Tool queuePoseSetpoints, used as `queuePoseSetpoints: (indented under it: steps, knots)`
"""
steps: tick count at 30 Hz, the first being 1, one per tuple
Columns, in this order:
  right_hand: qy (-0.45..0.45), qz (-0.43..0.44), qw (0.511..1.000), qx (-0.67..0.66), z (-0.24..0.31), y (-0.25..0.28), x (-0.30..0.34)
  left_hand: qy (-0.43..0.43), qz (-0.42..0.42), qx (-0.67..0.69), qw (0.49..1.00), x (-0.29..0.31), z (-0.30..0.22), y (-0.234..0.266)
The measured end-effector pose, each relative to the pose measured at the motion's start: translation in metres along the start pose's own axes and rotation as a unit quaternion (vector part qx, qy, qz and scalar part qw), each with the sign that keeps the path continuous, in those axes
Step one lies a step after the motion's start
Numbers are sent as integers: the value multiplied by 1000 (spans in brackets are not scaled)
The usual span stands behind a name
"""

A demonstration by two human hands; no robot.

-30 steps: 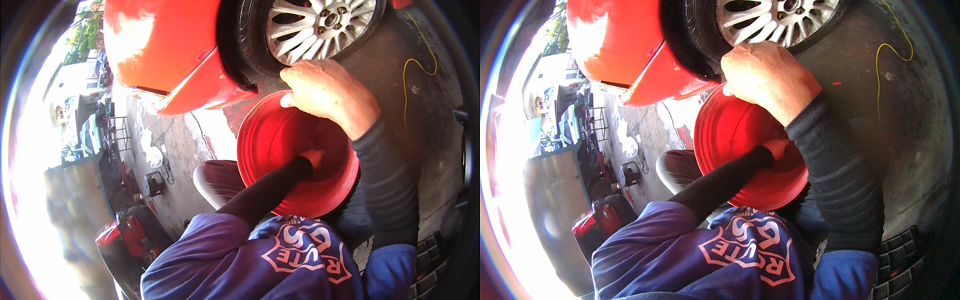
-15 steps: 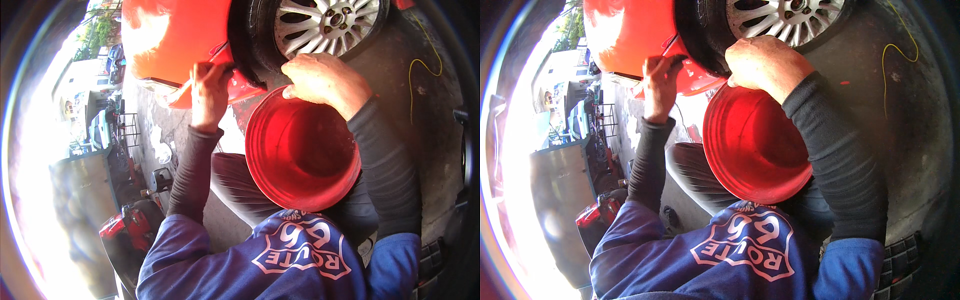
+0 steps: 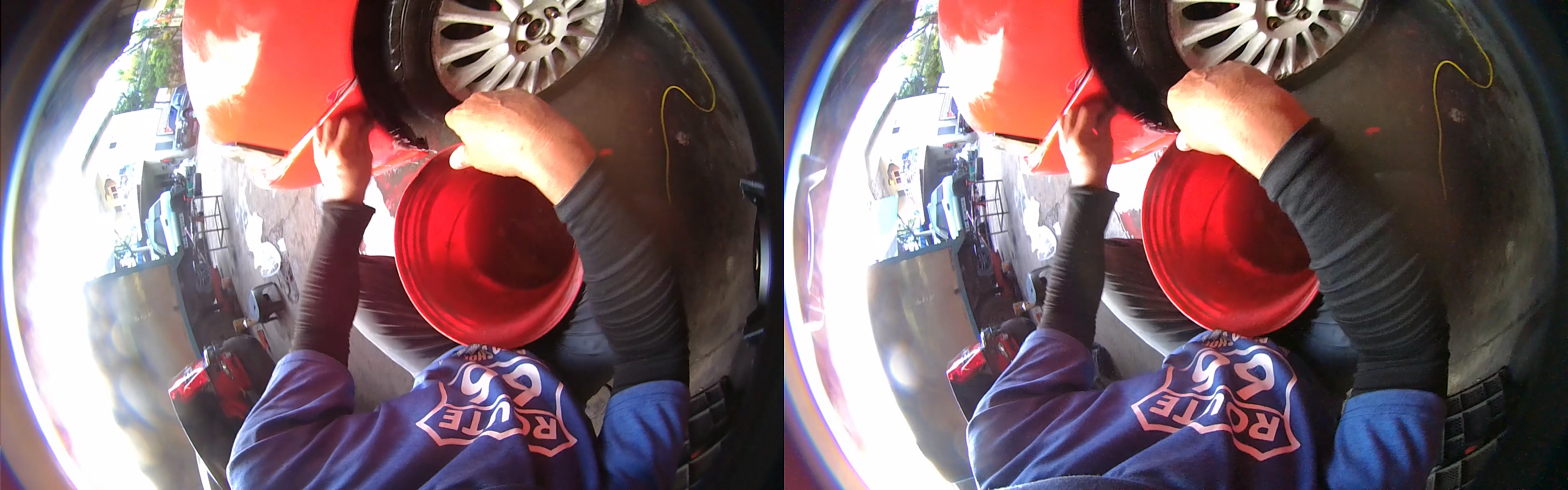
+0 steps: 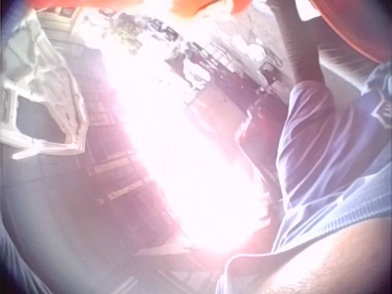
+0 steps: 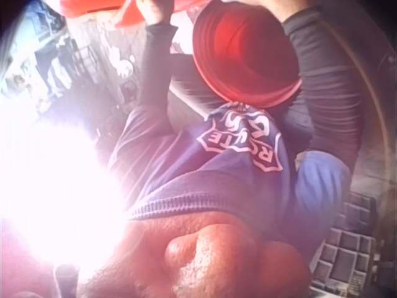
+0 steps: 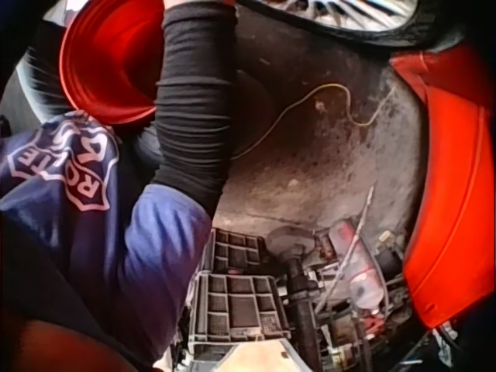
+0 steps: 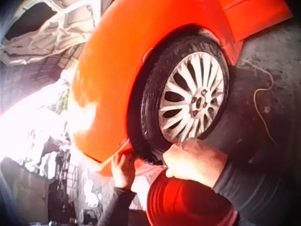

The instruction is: The person kneels beside a red car and repeatedly wipes the front bumper and wheel arch with a cloth, frequently dipping the cloth into a red bucket. The person continues this cleaning motion along the lower front bodywork of the car.

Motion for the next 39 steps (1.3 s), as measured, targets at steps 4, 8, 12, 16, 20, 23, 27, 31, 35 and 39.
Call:
queuePoseSetpoints:
  steps: [4,8,12,16,20,23,27,31,35,39]
  knots:
    - [26,-50,998,-4,3,-7,-6,-14,-21,-1,1000,-34,14,12]
    - [14,-34,999,-9,0,-13,-6,-33,87,-46,995,-15,11,-4]
    - [8,-51,999,5,-3,-8,3,19,112,-15,993,25,6,-2]
    - [20,-35,999,-7,1,-5,4,22,96,-3,995,13,4,15]
    - [28,6,1000,-10,7,-8,-4,-36,19,-60,997,-32,8,16]
    - [8,26,1000,-5,7,-10,-6,-17,-18,-60,998,-34,15,6]
    - [7,-10,1000,-1,3,-7,0,-13,22,-159,987,6,7,-8]
    - [8,4,1000,-7,0,-8,2,-83,-6,-116,990,12,-1,-1]
    - [-5,39,999,5,5,-12,-4,-6,1,-114,994,-20,22,5]
    - [-9,47,999,-4,6,-9,-5,-42,12,-89,995,-11,16,-2]
Point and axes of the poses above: each hand's wrist, its own x-axis away from the middle knuckle, its own y-axis out of the back of the hand, z = x × y, the point moved 4 cm from there along -x, towards the middle knuckle, and after that the axes turned 5 degrees about -z, right-handed, at the moved point
